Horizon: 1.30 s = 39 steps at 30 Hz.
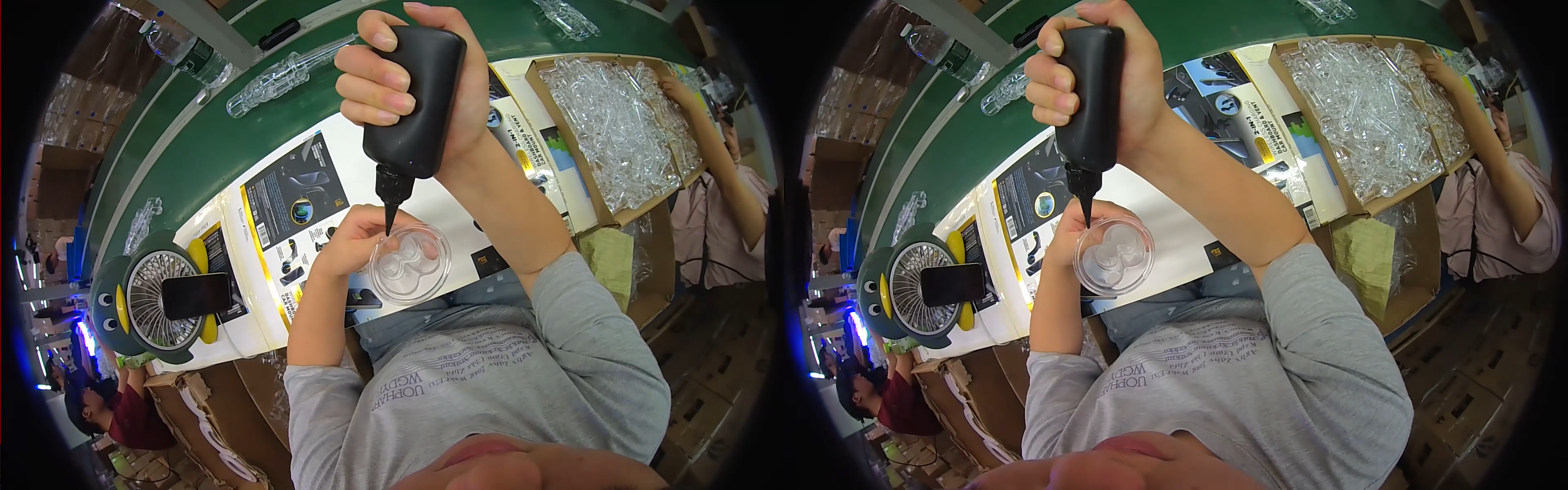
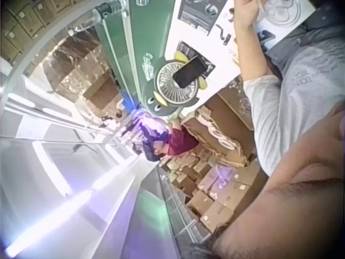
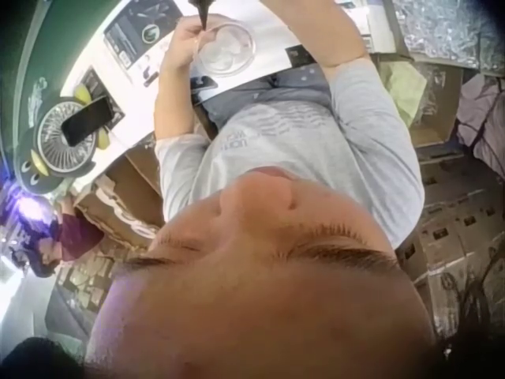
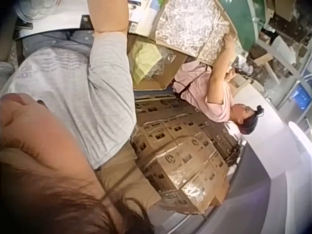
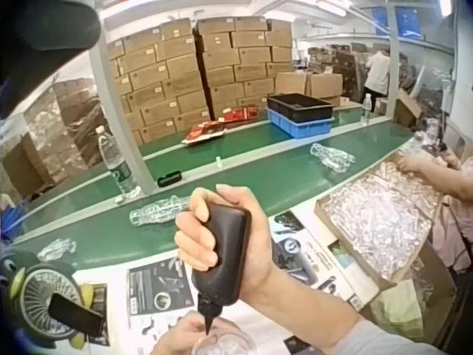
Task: Applying liquid from a squeeze bottle to a plastic part and then assembling various components on an assembly line.
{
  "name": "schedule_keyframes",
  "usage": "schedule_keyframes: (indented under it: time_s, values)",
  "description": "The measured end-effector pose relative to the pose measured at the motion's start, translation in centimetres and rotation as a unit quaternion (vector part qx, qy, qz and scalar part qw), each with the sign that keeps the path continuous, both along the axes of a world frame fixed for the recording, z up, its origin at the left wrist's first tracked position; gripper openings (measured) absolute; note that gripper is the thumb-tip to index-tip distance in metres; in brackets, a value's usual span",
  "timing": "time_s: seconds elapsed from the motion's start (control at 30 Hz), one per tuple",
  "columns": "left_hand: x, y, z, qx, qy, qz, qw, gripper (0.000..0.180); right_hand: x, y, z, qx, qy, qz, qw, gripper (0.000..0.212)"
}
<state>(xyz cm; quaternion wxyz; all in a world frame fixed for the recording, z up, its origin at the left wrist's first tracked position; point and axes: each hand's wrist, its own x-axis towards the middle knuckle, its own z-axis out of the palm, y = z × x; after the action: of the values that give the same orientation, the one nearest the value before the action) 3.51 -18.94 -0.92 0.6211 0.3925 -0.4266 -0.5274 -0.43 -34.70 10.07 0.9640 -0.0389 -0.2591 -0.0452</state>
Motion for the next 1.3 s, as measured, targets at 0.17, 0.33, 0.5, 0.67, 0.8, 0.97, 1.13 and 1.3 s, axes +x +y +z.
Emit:
schedule_keyframes:
  time_s: [0.17, 0.33, 0.5, 0.67, 0.8, 0.97, 1.13, 1.3]
  values:
    - [0.4, 0.1, 0.1, -0.013, 0.043, -0.037, 0.998, 0.042, 0.0, -0.1, 0.0, 0.003, 0.001, 0.002, 1.000, 0.034]
    - [0.6, 0.3, -0.1, -0.010, 0.051, -0.021, 0.998, 0.047, 0.3, -0.2, 0.0, 0.005, 0.001, 0.000, 1.000, 0.033]
    - [1.0, -0.1, -0.3, -0.041, 0.001, 0.039, 0.998, 0.055, 2.5, -3.8, -2.0, -0.316, -0.115, -0.220, 0.916, 0.031]
    - [1.7, 0.4, -0.7, -0.058, -0.012, 0.092, 0.994, 0.058, 1.8, -2.4, -1.4, 0.042, 0.053, -0.043, 0.997, 0.031]
    - [2.2, 0.7, -0.5, -0.022, -0.051, 0.226, 0.972, 0.046, 2.2, -4.1, -1.8, 0.024, 0.214, -0.177, 0.960, 0.035]
    - [3.6, 1.1, -0.9, -0.027, -0.046, 0.343, 0.938, 0.046, 3.1, -5.0, -1.8, -0.034, 0.316, -0.400, 0.860, 0.026]
    - [4.3, 0.9, -0.6, -0.121, 0.132, 0.312, 0.933, 0.045, 5.0, -8.0, -5.9, -0.223, 0.334, -0.552, 0.731, 0.029]
    - [4.4, 0.7, -0.3, -0.110, 0.141, 0.335, 0.925, 0.045, 5.9, -10.7, -8.4, -0.121, 0.348, -0.491, 0.790, 0.040]
